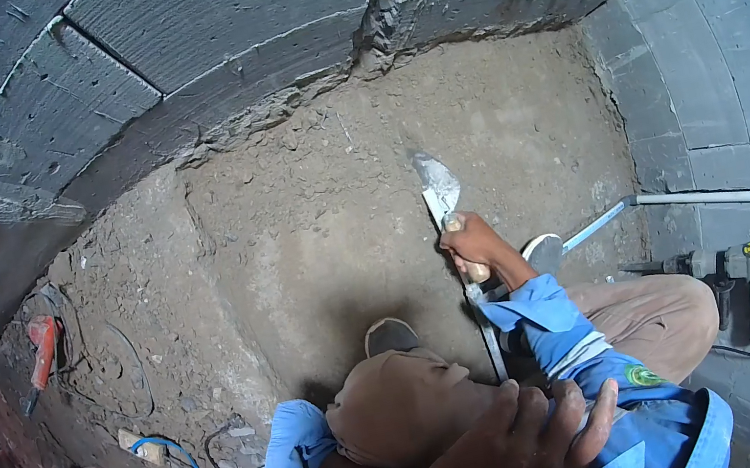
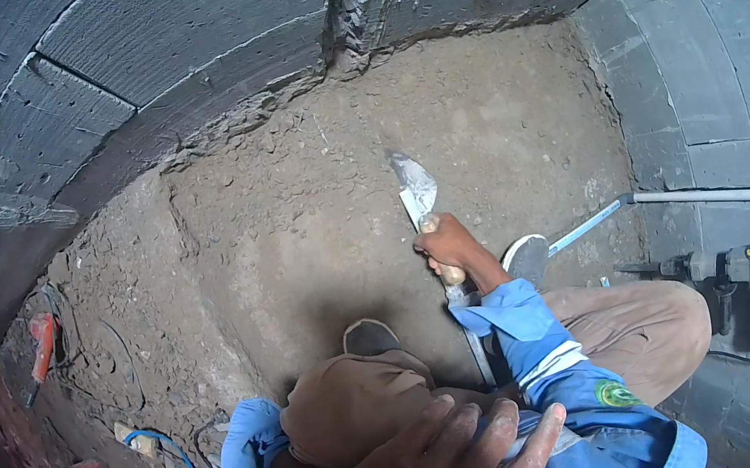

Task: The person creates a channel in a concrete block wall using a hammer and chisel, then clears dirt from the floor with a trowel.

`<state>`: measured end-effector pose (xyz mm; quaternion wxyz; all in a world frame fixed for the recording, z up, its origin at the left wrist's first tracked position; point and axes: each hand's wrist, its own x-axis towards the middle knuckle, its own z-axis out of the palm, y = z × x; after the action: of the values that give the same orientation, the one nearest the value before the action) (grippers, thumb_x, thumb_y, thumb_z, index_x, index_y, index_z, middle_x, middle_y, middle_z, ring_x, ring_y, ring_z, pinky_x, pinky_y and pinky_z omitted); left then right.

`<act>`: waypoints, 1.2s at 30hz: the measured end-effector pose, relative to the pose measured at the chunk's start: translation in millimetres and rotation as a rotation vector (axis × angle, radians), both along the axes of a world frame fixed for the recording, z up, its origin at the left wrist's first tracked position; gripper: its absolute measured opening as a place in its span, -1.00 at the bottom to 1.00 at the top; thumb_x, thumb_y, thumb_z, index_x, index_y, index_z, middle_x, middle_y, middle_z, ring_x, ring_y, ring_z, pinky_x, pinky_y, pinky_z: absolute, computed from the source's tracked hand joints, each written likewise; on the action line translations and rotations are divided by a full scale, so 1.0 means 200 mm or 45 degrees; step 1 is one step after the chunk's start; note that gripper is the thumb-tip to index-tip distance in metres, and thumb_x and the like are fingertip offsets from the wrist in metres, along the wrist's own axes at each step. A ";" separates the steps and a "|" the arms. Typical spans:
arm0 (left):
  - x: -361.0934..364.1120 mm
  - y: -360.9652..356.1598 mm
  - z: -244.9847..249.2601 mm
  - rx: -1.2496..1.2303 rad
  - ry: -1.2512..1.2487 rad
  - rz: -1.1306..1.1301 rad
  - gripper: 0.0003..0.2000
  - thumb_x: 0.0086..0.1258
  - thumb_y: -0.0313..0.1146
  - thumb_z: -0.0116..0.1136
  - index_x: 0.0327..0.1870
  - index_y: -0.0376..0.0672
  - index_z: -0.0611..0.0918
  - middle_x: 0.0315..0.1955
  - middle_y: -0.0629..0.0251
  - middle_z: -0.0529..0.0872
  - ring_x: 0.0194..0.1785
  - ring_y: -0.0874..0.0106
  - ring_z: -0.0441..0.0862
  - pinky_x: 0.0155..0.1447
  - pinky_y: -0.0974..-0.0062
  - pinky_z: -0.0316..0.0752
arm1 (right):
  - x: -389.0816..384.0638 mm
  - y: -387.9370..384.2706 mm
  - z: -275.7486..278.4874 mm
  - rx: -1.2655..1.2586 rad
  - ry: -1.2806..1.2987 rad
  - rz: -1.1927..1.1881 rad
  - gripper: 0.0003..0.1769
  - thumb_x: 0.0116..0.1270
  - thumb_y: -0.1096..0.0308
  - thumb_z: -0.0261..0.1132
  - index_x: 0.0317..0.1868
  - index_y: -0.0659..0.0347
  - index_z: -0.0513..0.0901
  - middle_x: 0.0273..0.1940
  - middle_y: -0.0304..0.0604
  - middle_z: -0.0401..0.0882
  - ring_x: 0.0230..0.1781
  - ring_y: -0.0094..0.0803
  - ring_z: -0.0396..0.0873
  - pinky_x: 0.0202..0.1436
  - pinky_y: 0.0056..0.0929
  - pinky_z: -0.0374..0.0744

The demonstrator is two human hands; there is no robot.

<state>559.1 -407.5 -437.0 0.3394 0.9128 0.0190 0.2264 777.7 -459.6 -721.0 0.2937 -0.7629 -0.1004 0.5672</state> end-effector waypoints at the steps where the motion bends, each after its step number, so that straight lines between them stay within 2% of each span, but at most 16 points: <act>1: 0.01 -0.02 -0.01 -0.001 0.002 -0.001 -0.59 0.34 -0.32 0.06 0.21 -0.22 0.51 -0.30 0.32 0.58 -0.38 0.48 0.57 -0.23 0.53 0.51 | 0.02 -0.01 0.03 0.036 0.022 0.026 -0.85 0.15 0.46 0.28 -0.30 0.28 0.48 -0.63 -0.21 0.45 -0.76 -0.44 0.46 -0.70 -0.36 0.42; 4: 0.01 -0.02 0.00 0.276 -0.052 0.180 -0.62 0.40 -0.29 0.00 0.23 -0.08 0.45 -0.28 0.26 0.55 -0.30 0.41 0.57 -0.15 0.44 0.56 | 0.02 -0.08 0.01 0.153 -0.091 0.028 -0.86 0.15 0.46 0.27 -0.32 0.29 0.48 -0.62 -0.18 0.48 -0.74 -0.42 0.48 -0.68 -0.37 0.43; 5: 0.00 0.00 0.04 0.319 0.049 0.064 -0.61 0.41 -0.29 -0.01 0.24 -0.08 0.44 -0.28 0.25 0.55 -0.29 0.40 0.58 -0.14 0.45 0.56 | 0.00 -0.09 0.00 0.119 -0.313 0.066 -0.85 0.14 0.46 0.28 -0.31 0.30 0.49 -0.61 -0.17 0.50 -0.73 -0.40 0.50 -0.66 -0.38 0.44; 8: -0.01 0.04 0.06 0.345 0.179 -0.113 -0.60 0.41 -0.29 -0.02 0.26 -0.08 0.43 -0.27 0.22 0.56 -0.27 0.38 0.59 -0.14 0.46 0.55 | 0.00 -0.04 -0.01 0.059 -0.400 0.104 -0.84 0.13 0.46 0.27 -0.30 0.31 0.50 -0.62 -0.14 0.51 -0.72 -0.37 0.51 -0.67 -0.36 0.45; 9: -0.01 0.04 0.06 0.333 0.188 -0.170 -0.60 0.41 -0.28 -0.02 0.26 -0.08 0.44 -0.26 0.21 0.57 -0.26 0.37 0.60 -0.14 0.46 0.55 | 0.00 0.00 -0.01 -0.014 -0.163 0.036 -0.85 0.14 0.47 0.26 -0.30 0.32 0.51 -0.63 -0.15 0.50 -0.73 -0.37 0.51 -0.70 -0.35 0.44; 14: 0.00 0.01 0.08 0.181 0.192 -0.079 -0.61 0.41 -0.28 -0.01 0.23 -0.15 0.48 -0.26 0.24 0.58 -0.31 0.40 0.59 -0.18 0.48 0.53 | 0.07 0.24 0.08 0.074 -0.050 0.029 -0.89 0.18 0.47 0.25 -0.33 0.31 0.49 -0.61 -0.17 0.50 -0.74 -0.41 0.48 -0.72 -0.35 0.43; 16: 0.00 0.00 0.07 0.027 0.207 -0.045 -0.61 0.42 -0.28 -0.01 0.21 -0.21 0.51 -0.28 0.29 0.57 -0.36 0.44 0.57 -0.22 0.49 0.50 | 0.08 0.31 0.15 0.401 0.113 0.052 -0.87 0.18 0.46 0.26 -0.31 0.28 0.48 -0.58 -0.19 0.50 -0.76 -0.47 0.44 -0.72 -0.42 0.42; 17: 0.01 0.00 0.08 0.151 0.225 -0.056 -0.61 0.41 -0.28 -0.01 0.23 -0.15 0.48 -0.24 0.23 0.58 -0.32 0.40 0.59 -0.19 0.46 0.53 | 0.09 0.35 0.18 0.330 -0.058 0.241 -0.75 0.16 0.40 0.29 -0.18 0.34 0.52 -0.46 -0.02 0.60 -0.60 -0.26 0.60 -0.49 -0.30 0.57; 18: 0.01 0.00 0.09 0.288 0.232 -0.070 -0.60 0.39 -0.28 0.00 0.25 -0.08 0.45 -0.21 0.16 0.59 -0.28 0.36 0.60 -0.16 0.43 0.55 | 0.09 0.34 0.13 0.333 -0.059 0.238 -0.75 0.16 0.40 0.29 -0.18 0.34 0.52 -0.46 -0.02 0.60 -0.60 -0.26 0.60 -0.49 -0.30 0.57; 20: 0.01 -0.02 0.07 0.315 0.183 -0.047 -0.60 0.39 -0.27 0.00 0.25 -0.08 0.45 -0.21 0.16 0.59 -0.29 0.36 0.60 -0.16 0.41 0.55 | 0.12 0.36 0.04 0.190 -0.759 0.395 -0.61 0.14 0.34 0.28 -0.05 0.38 0.54 -0.26 0.18 0.67 -0.27 -0.01 0.69 -0.14 -0.19 0.62; 21: 0.00 -0.04 0.04 0.322 0.150 -0.023 -0.60 0.39 -0.27 0.01 0.25 -0.08 0.45 -0.21 0.17 0.58 -0.29 0.36 0.60 -0.17 0.40 0.56 | 0.13 0.35 0.03 -0.014 -0.747 0.387 -0.55 0.12 0.31 0.26 0.00 0.40 0.55 -0.09 0.26 0.64 0.03 0.14 0.59 0.11 -0.13 0.52; 25: -0.02 -0.07 0.00 0.319 0.093 0.058 -0.61 0.40 -0.26 0.01 0.24 -0.07 0.45 -0.20 0.17 0.58 -0.31 0.38 0.59 -0.19 0.37 0.56 | 0.12 0.32 -0.17 -0.073 -0.676 0.399 -0.62 0.12 0.35 0.22 -0.09 0.45 0.57 -0.21 0.26 0.67 -0.17 0.06 0.68 -0.09 -0.15 0.60; 28: 0.00 -0.02 0.03 0.452 0.064 -0.006 -0.60 0.41 -0.27 0.00 0.26 -0.07 0.44 -0.19 0.20 0.57 -0.30 0.38 0.58 -0.15 0.36 0.56 | 0.03 0.47 -0.01 -0.021 -0.165 0.013 -0.74 0.10 0.43 0.20 -0.28 0.51 0.52 -0.51 0.09 0.61 -0.60 -0.25 0.64 -0.48 -0.25 0.58; 30: 0.00 -0.06 0.00 0.415 -0.003 0.053 -0.61 0.42 -0.25 0.00 0.25 -0.09 0.46 -0.19 0.21 0.56 -0.26 0.38 0.58 -0.11 0.36 0.54 | 0.04 0.41 -0.01 0.069 -0.474 0.235 -0.75 0.10 0.43 0.21 -0.24 0.44 0.53 -0.51 0.04 0.61 -0.60 -0.26 0.63 -0.46 -0.24 0.58; 34: -0.01 -0.04 0.03 0.141 0.113 0.009 -0.60 0.43 -0.26 -0.04 0.22 -0.21 0.52 -0.27 0.28 0.57 -0.35 0.42 0.57 -0.22 0.49 0.50 | 0.04 0.20 0.11 0.168 -0.509 0.266 -0.71 0.12 0.39 0.23 -0.16 0.36 0.55 -0.46 0.08 0.64 -0.50 -0.13 0.67 -0.38 -0.17 0.58; 36: -0.01 -0.02 0.04 0.188 0.141 -0.074 -0.61 0.43 -0.25 -0.05 0.21 -0.20 0.52 -0.29 0.29 0.56 -0.32 0.41 0.57 -0.19 0.49 0.50 | -0.03 0.08 0.06 0.174 -0.853 0.077 -0.66 0.14 0.32 0.26 -0.07 0.28 0.55 -0.37 0.16 0.66 -0.34 0.05 0.68 -0.25 -0.08 0.59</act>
<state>556.8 -412.3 -429.2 0.2759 0.9466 -0.0054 0.1665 772.4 -442.7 -709.1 0.2777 -0.8820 -0.2517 0.2856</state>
